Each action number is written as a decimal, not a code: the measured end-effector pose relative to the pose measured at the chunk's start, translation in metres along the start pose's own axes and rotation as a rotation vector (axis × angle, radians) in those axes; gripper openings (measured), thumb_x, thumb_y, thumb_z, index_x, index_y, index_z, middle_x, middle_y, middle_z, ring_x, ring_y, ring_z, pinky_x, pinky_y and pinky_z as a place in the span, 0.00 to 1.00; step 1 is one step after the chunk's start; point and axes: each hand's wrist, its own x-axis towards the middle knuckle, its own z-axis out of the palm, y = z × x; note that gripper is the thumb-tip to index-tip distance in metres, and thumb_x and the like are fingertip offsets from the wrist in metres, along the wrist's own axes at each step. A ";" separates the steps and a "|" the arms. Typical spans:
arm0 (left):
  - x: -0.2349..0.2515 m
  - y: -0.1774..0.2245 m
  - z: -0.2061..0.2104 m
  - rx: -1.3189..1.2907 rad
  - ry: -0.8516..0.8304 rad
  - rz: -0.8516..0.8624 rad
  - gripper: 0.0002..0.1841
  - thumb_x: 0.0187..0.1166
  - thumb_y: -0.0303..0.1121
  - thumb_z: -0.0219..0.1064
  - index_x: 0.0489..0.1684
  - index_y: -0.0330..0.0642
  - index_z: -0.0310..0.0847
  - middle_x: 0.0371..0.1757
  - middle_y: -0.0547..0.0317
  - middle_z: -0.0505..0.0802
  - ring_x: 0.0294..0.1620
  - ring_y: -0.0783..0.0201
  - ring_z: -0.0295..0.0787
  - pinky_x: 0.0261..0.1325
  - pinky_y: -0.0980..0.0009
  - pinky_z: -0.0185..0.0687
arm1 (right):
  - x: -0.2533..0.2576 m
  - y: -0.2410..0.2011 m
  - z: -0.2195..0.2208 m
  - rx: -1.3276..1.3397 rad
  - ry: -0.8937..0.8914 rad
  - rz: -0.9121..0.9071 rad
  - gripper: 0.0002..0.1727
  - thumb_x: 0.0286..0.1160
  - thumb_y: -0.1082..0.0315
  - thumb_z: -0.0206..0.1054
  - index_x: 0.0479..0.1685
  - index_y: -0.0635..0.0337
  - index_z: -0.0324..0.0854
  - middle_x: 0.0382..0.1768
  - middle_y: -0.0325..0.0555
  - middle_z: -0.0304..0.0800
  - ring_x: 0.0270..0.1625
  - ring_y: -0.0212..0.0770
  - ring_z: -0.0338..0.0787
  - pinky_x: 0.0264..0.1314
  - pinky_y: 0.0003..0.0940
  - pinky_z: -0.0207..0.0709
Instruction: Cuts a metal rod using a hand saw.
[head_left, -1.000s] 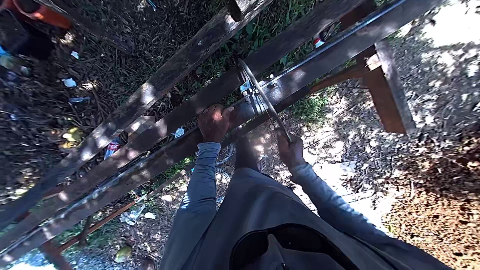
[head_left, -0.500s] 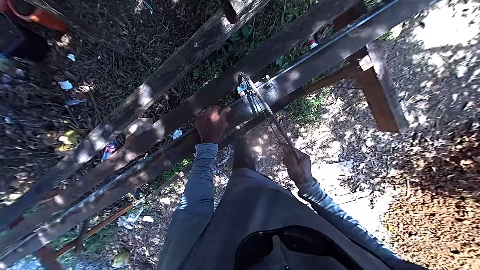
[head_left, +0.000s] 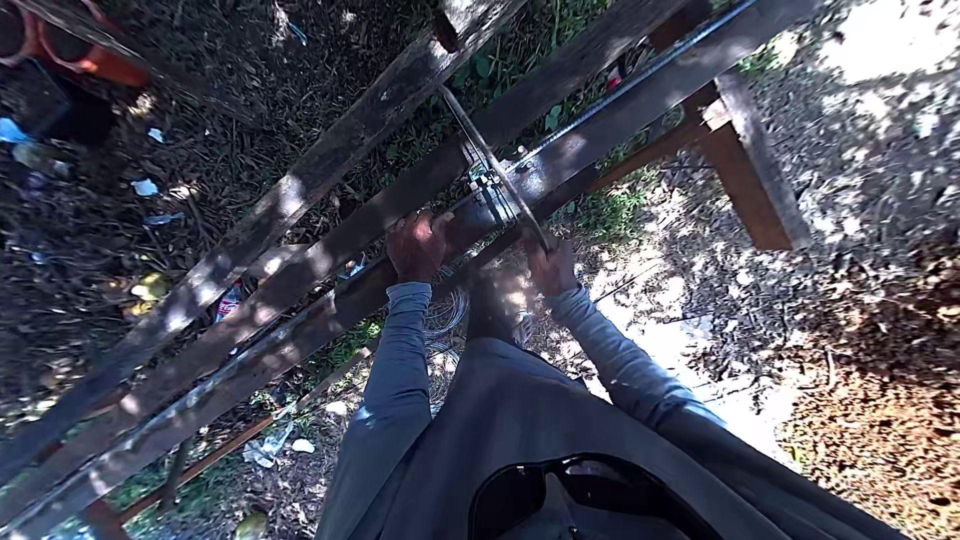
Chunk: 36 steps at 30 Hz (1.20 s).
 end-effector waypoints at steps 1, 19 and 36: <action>0.001 0.001 0.001 0.000 -0.002 -0.005 0.39 0.82 0.74 0.41 0.45 0.51 0.89 0.43 0.56 0.94 0.49 0.54 0.92 0.55 0.49 0.83 | -0.020 0.015 -0.009 0.002 -0.006 0.010 0.30 0.90 0.42 0.51 0.33 0.59 0.83 0.16 0.43 0.76 0.18 0.42 0.78 0.24 0.48 0.76; 0.004 0.000 -0.007 0.016 -0.058 -0.017 0.38 0.83 0.73 0.41 0.45 0.52 0.89 0.44 0.56 0.94 0.51 0.53 0.92 0.58 0.47 0.83 | -0.005 0.004 -0.005 0.006 -0.026 0.033 0.31 0.89 0.39 0.50 0.34 0.57 0.83 0.16 0.43 0.74 0.18 0.42 0.77 0.24 0.49 0.75; 0.002 0.000 -0.004 -0.007 -0.031 -0.011 0.38 0.82 0.74 0.42 0.44 0.53 0.89 0.44 0.56 0.94 0.50 0.53 0.92 0.52 0.47 0.84 | -0.011 0.004 -0.009 0.012 -0.006 0.012 0.30 0.90 0.41 0.51 0.36 0.58 0.84 0.16 0.43 0.75 0.18 0.42 0.77 0.23 0.49 0.74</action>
